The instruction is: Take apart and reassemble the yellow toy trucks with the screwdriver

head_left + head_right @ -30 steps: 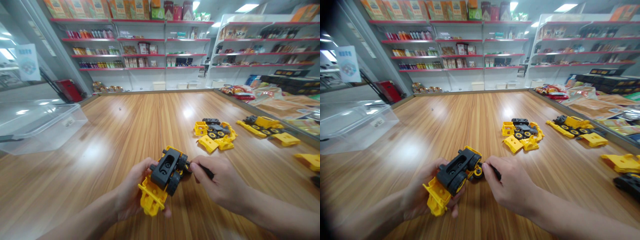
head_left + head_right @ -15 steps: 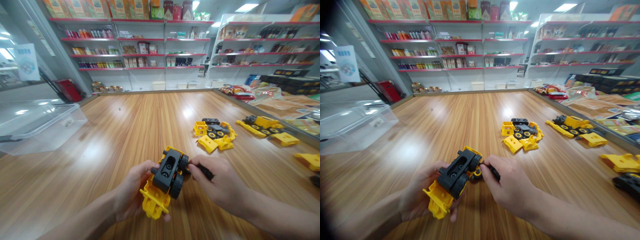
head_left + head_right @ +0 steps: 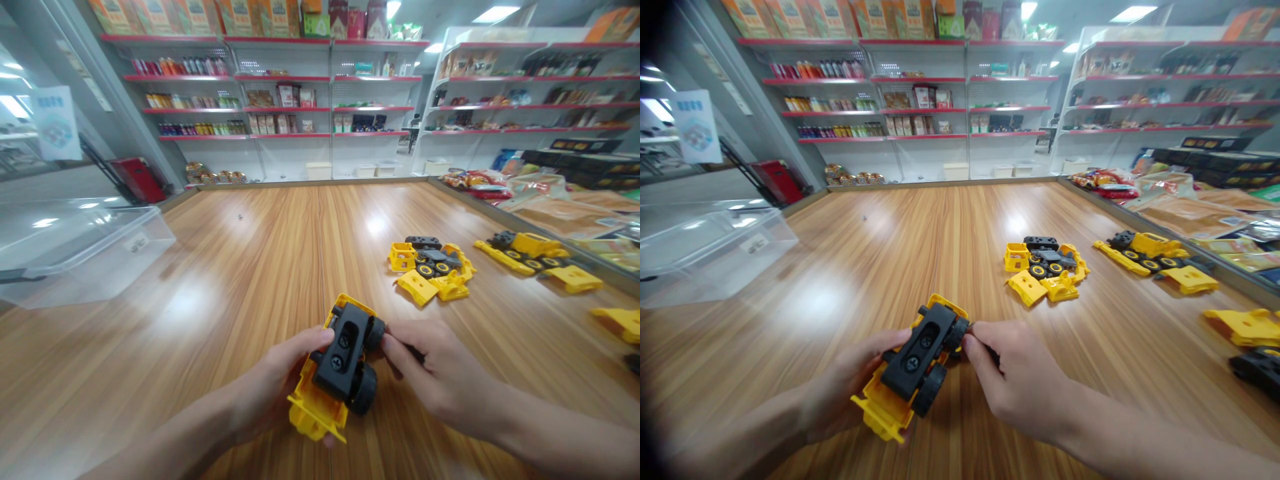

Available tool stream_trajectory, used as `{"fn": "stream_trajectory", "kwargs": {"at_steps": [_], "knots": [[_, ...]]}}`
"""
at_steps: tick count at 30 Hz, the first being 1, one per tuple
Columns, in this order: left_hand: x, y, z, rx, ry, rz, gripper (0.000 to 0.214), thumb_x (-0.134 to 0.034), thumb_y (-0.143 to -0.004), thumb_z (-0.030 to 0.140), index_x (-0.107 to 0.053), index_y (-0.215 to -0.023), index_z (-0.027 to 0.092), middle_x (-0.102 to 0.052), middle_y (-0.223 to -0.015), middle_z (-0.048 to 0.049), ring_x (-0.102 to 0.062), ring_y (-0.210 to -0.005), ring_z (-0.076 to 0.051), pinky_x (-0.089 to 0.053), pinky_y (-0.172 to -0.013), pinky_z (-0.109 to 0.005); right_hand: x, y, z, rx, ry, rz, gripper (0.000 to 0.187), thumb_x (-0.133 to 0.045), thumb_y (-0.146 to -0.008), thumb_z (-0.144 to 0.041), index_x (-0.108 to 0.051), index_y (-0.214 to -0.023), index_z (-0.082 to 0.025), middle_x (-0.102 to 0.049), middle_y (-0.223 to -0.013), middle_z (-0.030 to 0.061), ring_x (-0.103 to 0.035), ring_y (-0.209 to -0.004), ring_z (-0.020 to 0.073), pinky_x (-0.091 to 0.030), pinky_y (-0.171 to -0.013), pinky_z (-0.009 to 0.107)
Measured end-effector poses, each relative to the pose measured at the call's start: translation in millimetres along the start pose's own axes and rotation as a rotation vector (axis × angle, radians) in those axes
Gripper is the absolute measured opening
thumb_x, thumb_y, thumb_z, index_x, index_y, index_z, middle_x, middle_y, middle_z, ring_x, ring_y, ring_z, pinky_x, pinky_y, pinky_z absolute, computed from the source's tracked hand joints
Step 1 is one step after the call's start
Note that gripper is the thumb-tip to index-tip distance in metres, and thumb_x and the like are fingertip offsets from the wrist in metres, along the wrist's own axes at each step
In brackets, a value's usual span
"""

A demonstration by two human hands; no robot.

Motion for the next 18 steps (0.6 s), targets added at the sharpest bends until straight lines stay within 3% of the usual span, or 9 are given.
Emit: {"fn": "stream_trajectory", "kwargs": {"at_steps": [8,15,18], "knots": [[-3.0,1.1,-2.5,0.049,0.066,-0.025,0.053,-0.045,-0.088,0.057,-0.068,-0.101,0.012,-0.065,-0.076,-0.0073,-0.062,-0.062,-0.017,-0.051,-0.045,-0.025,5.3,3.8,-8.1,0.189,0.255,0.156,0.028,-0.041,-0.095,-0.016,-0.054,-0.071,-0.016,-0.053,-0.064,0.0019,-0.049,-0.059,0.0137,-0.031,-0.057,0.03],[-1.5,-1.1,-9.1,0.13,0.111,0.012,0.061,-0.044,-0.085,0.064,-0.068,-0.094,0.008,-0.063,-0.069,-0.0067,-0.061,-0.056,-0.016,-0.054,-0.046,-0.027,4.6,6.7,-6.9,0.252,0.328,0.213,0.015,-0.047,-0.091,-0.011,-0.06,-0.084,-0.015,-0.057,-0.067,0.0019,-0.051,-0.06,0.0143,-0.031,-0.057,0.03],[1.5,-1.5,-7.9,0.094,0.104,0.059,0.058,-0.048,-0.084,0.062,-0.068,-0.098,0.009,-0.064,-0.071,-0.0068,-0.062,-0.057,-0.017,-0.054,-0.046,-0.027,5.8,3.4,-4.5,0.195,0.294,0.206,0.011,-0.048,-0.09,-0.013,-0.058,-0.086,-0.015,-0.058,-0.07,0.0021,-0.053,-0.062,0.0146,-0.033,-0.058,0.03]]}}
Point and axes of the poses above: each hand's wrist, its own y-axis away from the middle knuckle, its own x-axis out of the back of the hand, z = x × y, the point moved 6 cm from there along -y, towards the middle knuckle
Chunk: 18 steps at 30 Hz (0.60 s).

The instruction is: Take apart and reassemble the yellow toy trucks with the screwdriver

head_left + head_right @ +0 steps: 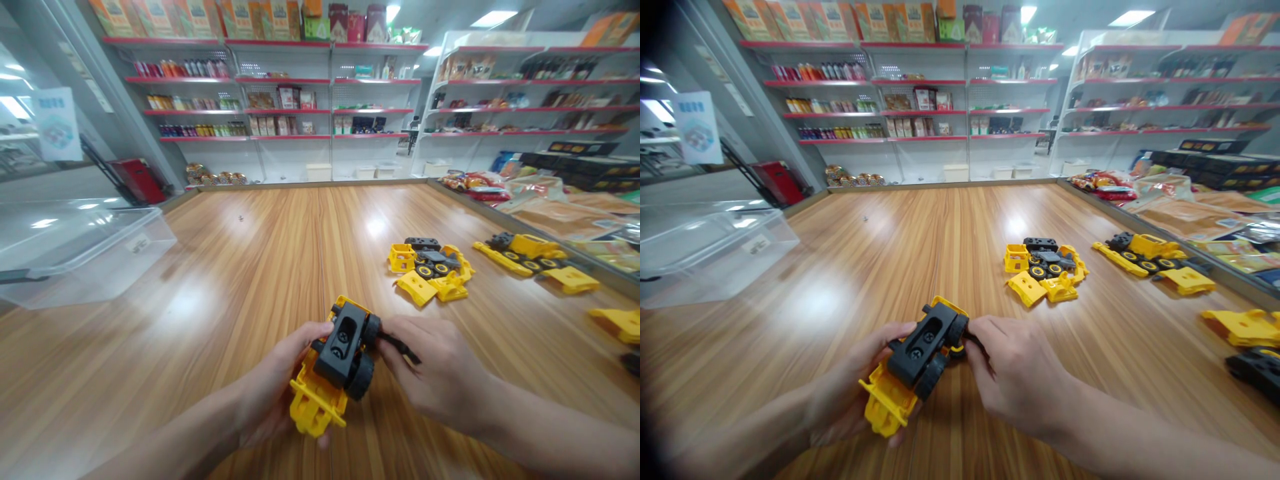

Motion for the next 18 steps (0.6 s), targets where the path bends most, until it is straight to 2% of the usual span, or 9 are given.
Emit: {"fn": "stream_trajectory", "kwargs": {"at_steps": [3,6,12,18], "knots": [[0.5,0.6,2.7,-0.052,-0.033,0.026,0.055,-0.05,-0.085,0.059,-0.068,-0.102,0.01,-0.067,-0.075,-0.0079,-0.063,-0.058,-0.017,-0.054,-0.045,-0.026,-3.8,-2.0,4.1,-0.106,-0.102,-0.091,0.023,-0.043,-0.093,-0.02,-0.05,-0.072,-0.018,-0.052,-0.063,0.0,-0.048,-0.056,0.0133,-0.032,-0.055,0.029],[-0.6,0.7,2.1,-0.043,-0.047,0.018,0.056,-0.049,-0.085,0.059,-0.069,-0.1,0.009,-0.067,-0.074,-0.0088,-0.063,-0.055,-0.016,-0.054,-0.044,-0.025,-6.1,-1.5,6.0,-0.181,-0.182,-0.15,0.036,-0.035,-0.098,-0.025,-0.044,-0.063,-0.02,-0.046,-0.057,-0.0017,-0.043,-0.051,0.012,-0.028,-0.051,0.029],[0.2,0.4,4.0,-0.055,-0.03,0.021,0.056,-0.048,-0.086,0.059,-0.07,-0.099,0.009,-0.067,-0.075,-0.0082,-0.063,-0.058,-0.016,-0.054,-0.046,-0.025,-1.6,-1.7,8.9,-0.244,-0.205,-0.111,0.019,-0.049,-0.093,-0.026,-0.052,-0.077,-0.018,-0.053,-0.067,-0.0005,-0.048,-0.06,0.0135,-0.033,-0.055,0.028],[-0.6,1.3,3.1,-0.04,-0.035,0.024,0.053,-0.048,-0.086,0.057,-0.069,-0.1,0.01,-0.067,-0.075,-0.0077,-0.063,-0.058,-0.016,-0.054,-0.046,-0.025,-8.9,0.1,10.7,-0.252,-0.271,-0.199,0.04,-0.03,-0.1,-0.031,-0.049,-0.068,-0.019,-0.05,-0.062,0.0001,-0.047,-0.057,0.014,-0.032,-0.054,0.03]]}}
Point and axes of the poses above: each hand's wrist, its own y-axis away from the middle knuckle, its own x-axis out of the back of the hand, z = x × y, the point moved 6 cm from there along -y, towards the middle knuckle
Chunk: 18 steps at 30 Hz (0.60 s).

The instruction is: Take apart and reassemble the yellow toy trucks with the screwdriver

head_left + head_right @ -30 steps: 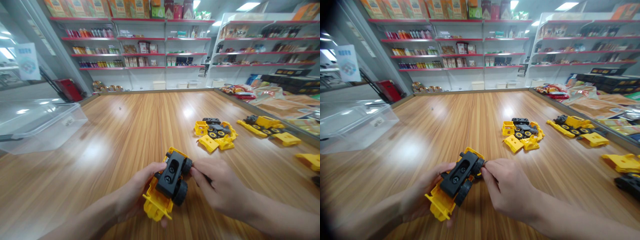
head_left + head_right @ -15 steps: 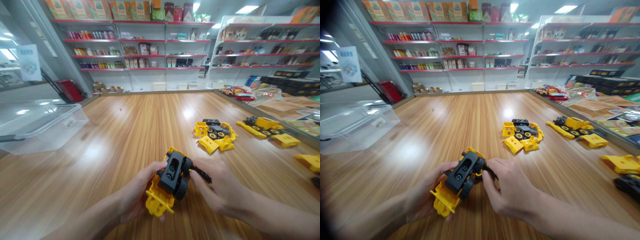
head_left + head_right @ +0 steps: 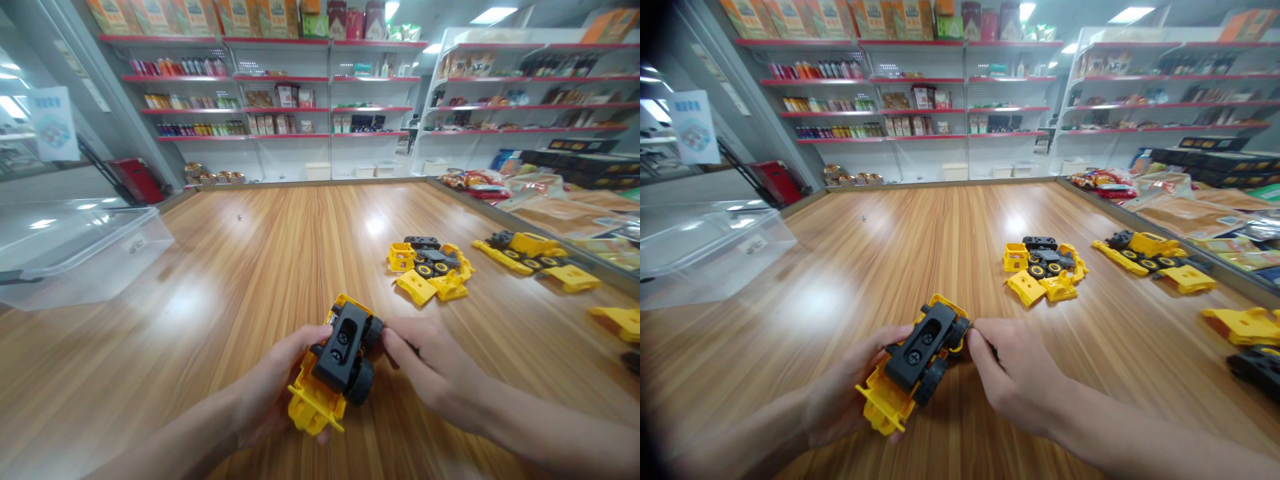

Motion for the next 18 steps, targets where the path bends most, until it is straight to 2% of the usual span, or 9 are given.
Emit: {"fn": "stream_trajectory", "kwargs": {"at_steps": [6,7,12,14,18], "knots": [[-1.1,0.0,2.2,-0.021,0.039,0.003,0.051,-0.051,-0.084,0.056,-0.068,-0.098,0.011,-0.065,-0.07,-0.0073,-0.062,-0.057,-0.017,-0.054,-0.045,-0.026,1.6,-0.8,2.9,-0.028,-0.022,0.078,0.013,-0.049,-0.093,-0.025,-0.053,-0.083,-0.019,-0.057,-0.072,-0.0002,-0.051,-0.063,0.014,-0.036,-0.057,0.028],[-1.1,0.1,2.4,-0.018,0.04,0.003,0.05,-0.051,-0.084,0.056,-0.068,-0.098,0.011,-0.065,-0.07,-0.0072,-0.063,-0.057,-0.017,-0.054,-0.045,-0.027,1.1,-0.8,2.1,-0.021,-0.036,0.061,0.014,-0.048,-0.094,-0.026,-0.054,-0.084,-0.018,-0.058,-0.073,0.0003,-0.052,-0.064,0.0142,-0.037,-0.058,0.028],[1.4,0.0,2.8,-0.025,0.005,0.032,0.052,-0.052,-0.084,0.058,-0.067,-0.098,0.01,-0.066,-0.075,-0.0084,-0.062,-0.058,-0.017,-0.053,-0.046,-0.026,-2.7,-1.0,2.1,0.007,-0.07,-0.015,0.043,-0.028,-0.102,-0.032,-0.053,-0.071,-0.018,-0.055,-0.066,0.0016,-0.05,-0.06,0.0147,-0.035,-0.055,0.029],[2.5,-0.3,3.2,-0.038,-0.001,0.04,0.052,-0.051,-0.084,0.058,-0.067,-0.099,0.011,-0.066,-0.075,-0.0082,-0.062,-0.059,-0.018,-0.053,-0.046,-0.027,-2.6,-1.4,5.0,-0.009,-0.05,0.014,0.037,-0.035,-0.1,-0.031,-0.052,-0.071,-0.018,-0.054,-0.064,0.0006,-0.049,-0.058,0.0141,-0.034,-0.054,0.029],[1.8,-0.6,3.6,-0.037,0.002,0.026,0.052,-0.049,-0.085,0.057,-0.067,-0.098,0.01,-0.066,-0.071,-0.0082,-0.062,-0.056,-0.018,-0.052,-0.046,-0.027,-1.6,-1.5,7.4,-0.033,-0.081,0.057,0.014,-0.048,-0.095,-0.026,-0.053,-0.084,-0.019,-0.057,-0.072,-0.0001,-0.051,-0.064,0.0143,-0.037,-0.057,0.028]]}}
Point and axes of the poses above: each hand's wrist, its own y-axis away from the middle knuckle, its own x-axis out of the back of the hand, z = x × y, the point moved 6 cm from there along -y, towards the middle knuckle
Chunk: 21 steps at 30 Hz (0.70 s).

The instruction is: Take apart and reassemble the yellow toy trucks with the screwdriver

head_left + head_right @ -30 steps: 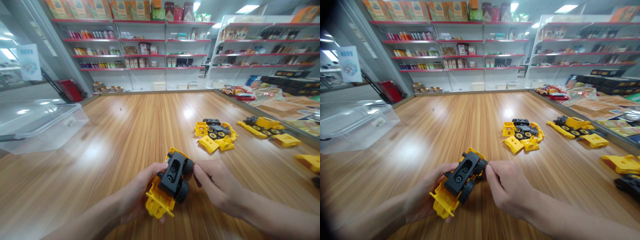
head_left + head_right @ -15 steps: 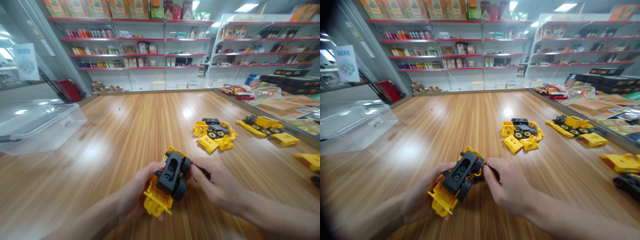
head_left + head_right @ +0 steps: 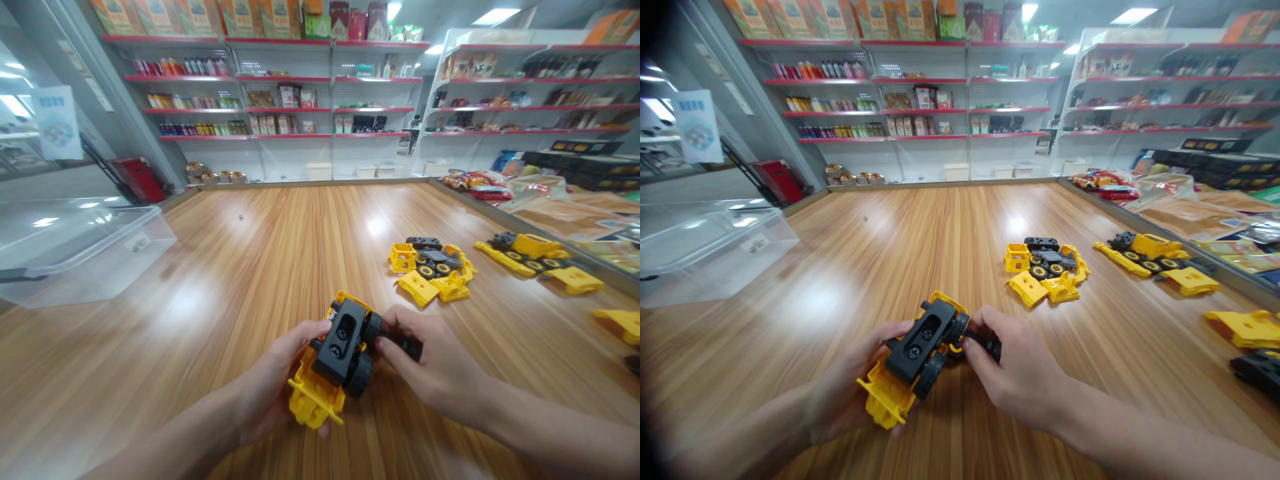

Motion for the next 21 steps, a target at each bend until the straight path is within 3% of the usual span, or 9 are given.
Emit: {"fn": "stream_trajectory", "kwargs": {"at_steps": [7,14,21], "knots": [[-0.9,-1.5,0.0,-0.01,-0.025,-0.018,0.05,-0.047,-0.088,0.055,-0.067,-0.098,0.01,-0.066,-0.074,-0.0075,-0.062,-0.058,-0.017,-0.052,-0.048,-0.027,4.5,2.8,-7.1,0.02,-0.038,-0.078,0.034,-0.032,-0.102,-0.04,-0.05,-0.082,-0.019,-0.055,-0.07,0.0002,-0.051,-0.063,0.0147,-0.037,-0.057,0.029],[-0.1,-0.7,2.9,-0.088,-0.106,0.017,0.04,-0.052,-0.088,0.051,-0.061,-0.102,0.015,-0.068,-0.079,-0.0065,-0.063,-0.059,-0.018,-0.05,-0.048,-0.027,-1.6,0.1,1.5,-0.057,-0.053,-0.055,0.027,-0.048,-0.098,-0.042,-0.046,-0.113,-0.019,-0.064,-0.075,0.0005,-0.058,-0.065,0.016,-0.041,-0.059,0.029],[1.0,-0.5,1.2,-0.053,-0.069,0.013,0.044,-0.051,-0.088,0.052,-0.064,-0.105,0.013,-0.07,-0.083,-0.0085,-0.064,-0.061,-0.017,-0.051,-0.047,-0.025,2.4,-2.3,-3.2,-0.032,0.027,-0.039,0.016,-0.051,-0.095,-0.036,-0.05,-0.095,-0.02,-0.063,-0.074,0.0003,-0.057,-0.063,0.0148,-0.041,-0.057,0.028]]}}
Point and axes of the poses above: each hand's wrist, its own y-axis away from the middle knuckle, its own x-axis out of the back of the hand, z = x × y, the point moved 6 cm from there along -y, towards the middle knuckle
